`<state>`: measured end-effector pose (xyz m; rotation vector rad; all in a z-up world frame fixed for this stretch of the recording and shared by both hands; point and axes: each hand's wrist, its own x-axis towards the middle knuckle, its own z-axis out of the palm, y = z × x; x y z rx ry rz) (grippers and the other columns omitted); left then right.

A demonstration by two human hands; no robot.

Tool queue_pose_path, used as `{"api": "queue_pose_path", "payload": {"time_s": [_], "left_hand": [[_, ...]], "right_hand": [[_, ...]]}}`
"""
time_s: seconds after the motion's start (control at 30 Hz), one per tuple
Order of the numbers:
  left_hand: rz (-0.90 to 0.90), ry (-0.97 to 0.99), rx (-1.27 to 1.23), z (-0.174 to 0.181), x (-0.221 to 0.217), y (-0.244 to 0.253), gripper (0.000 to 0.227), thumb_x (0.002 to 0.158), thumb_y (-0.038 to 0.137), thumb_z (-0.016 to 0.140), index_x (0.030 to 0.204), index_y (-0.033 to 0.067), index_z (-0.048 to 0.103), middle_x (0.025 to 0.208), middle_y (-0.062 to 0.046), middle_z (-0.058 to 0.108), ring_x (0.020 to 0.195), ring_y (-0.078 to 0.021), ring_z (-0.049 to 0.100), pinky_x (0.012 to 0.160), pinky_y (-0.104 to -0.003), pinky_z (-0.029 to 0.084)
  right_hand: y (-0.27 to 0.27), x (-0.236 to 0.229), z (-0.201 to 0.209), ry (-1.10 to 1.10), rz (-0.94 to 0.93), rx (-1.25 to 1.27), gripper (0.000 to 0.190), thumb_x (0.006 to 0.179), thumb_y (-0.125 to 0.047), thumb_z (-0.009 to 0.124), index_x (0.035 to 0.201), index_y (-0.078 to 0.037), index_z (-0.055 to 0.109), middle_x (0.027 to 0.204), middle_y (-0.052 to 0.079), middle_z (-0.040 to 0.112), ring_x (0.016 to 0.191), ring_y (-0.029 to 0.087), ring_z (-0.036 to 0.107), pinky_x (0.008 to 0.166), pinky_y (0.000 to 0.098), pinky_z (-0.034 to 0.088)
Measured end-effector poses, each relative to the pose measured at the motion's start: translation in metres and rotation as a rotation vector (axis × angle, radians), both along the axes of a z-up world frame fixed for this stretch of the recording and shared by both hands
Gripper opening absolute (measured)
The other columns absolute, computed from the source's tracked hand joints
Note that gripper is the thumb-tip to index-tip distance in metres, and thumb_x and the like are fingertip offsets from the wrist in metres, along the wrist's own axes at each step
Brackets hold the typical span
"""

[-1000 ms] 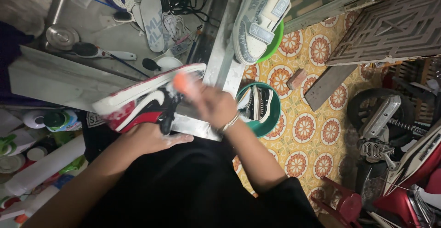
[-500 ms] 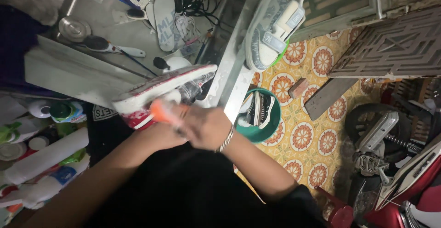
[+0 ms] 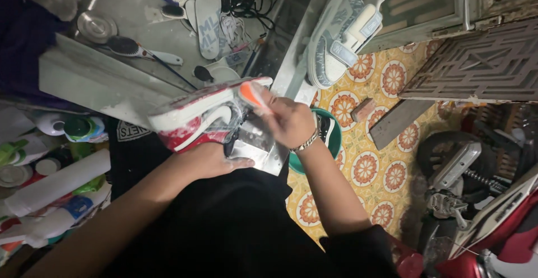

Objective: The recorder is cleaning various pairs of sneakers in a sink using soap, water, and brushes.

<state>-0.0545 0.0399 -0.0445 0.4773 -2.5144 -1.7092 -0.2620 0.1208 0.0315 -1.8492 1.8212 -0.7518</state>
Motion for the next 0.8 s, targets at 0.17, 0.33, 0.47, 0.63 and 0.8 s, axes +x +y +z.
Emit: {"api": "queue_pose_path", "payload": {"time_s": [0.17,0.33,0.47,0.63,0.8], "left_hand": [[-0.145,-0.084,0.122,-0.084,0.004,0.025,0.071,0.089,0.059,0.068,0.14,0.0108,0.055,0.142,-0.015,0.059,0.134,-0.0322,0.054,0.114,-0.043,0.041],[-0.077,-0.203,0.158,0.001,0.001,-0.002,0.078,0.082,0.062,0.072,0.138,0.0102,0.056,0.137,-0.016,0.062,0.13,-0.0315,0.058,0.11,-0.042,0.045],[-0.144,0.042,0.203,-0.091,0.013,0.018,0.067,0.087,0.056,0.068,0.134,0.0089,0.057,0.128,-0.016,0.065,0.119,-0.0283,0.062,0.101,-0.039,0.048],[0.043,-0.073,0.103,0.009,0.005,-0.009,0.076,0.077,0.055,0.081,0.131,0.0052,0.059,0.126,-0.02,0.066,0.117,-0.0342,0.062,0.099,-0.044,0.048],[-0.046,-0.162,0.237,-0.03,0.007,-0.004,0.076,0.076,0.059,0.076,0.131,0.0089,0.062,0.127,-0.013,0.07,0.119,-0.0278,0.067,0.105,-0.038,0.051]], "right_hand": [[0.004,0.051,0.036,0.302,0.275,0.376,0.05,0.094,-0.031,0.074,0.144,-0.026,0.065,0.082,0.011,0.075,0.075,0.03,0.075,0.075,0.0426,0.061],[0.007,0.003,-0.003,0.08,0.058,-0.131,0.043,0.098,-0.016,0.068,0.14,-0.014,0.06,0.127,0.02,0.072,0.104,0.032,0.077,0.093,0.0372,0.063],[0.009,0.049,0.019,0.213,0.241,0.325,0.042,0.094,-0.026,0.077,0.135,-0.024,0.069,0.098,0.009,0.08,0.082,0.026,0.079,0.078,0.0369,0.064],[0.008,0.001,-0.005,0.049,-0.084,-0.027,0.04,0.095,-0.019,0.069,0.134,-0.014,0.067,0.113,0.015,0.075,0.09,0.029,0.079,0.081,0.0355,0.064],[0.011,0.035,0.001,0.093,0.112,-0.279,0.038,0.092,-0.022,0.067,0.129,-0.014,0.068,0.115,0.014,0.074,0.088,0.031,0.075,0.091,0.0472,0.062]]}}
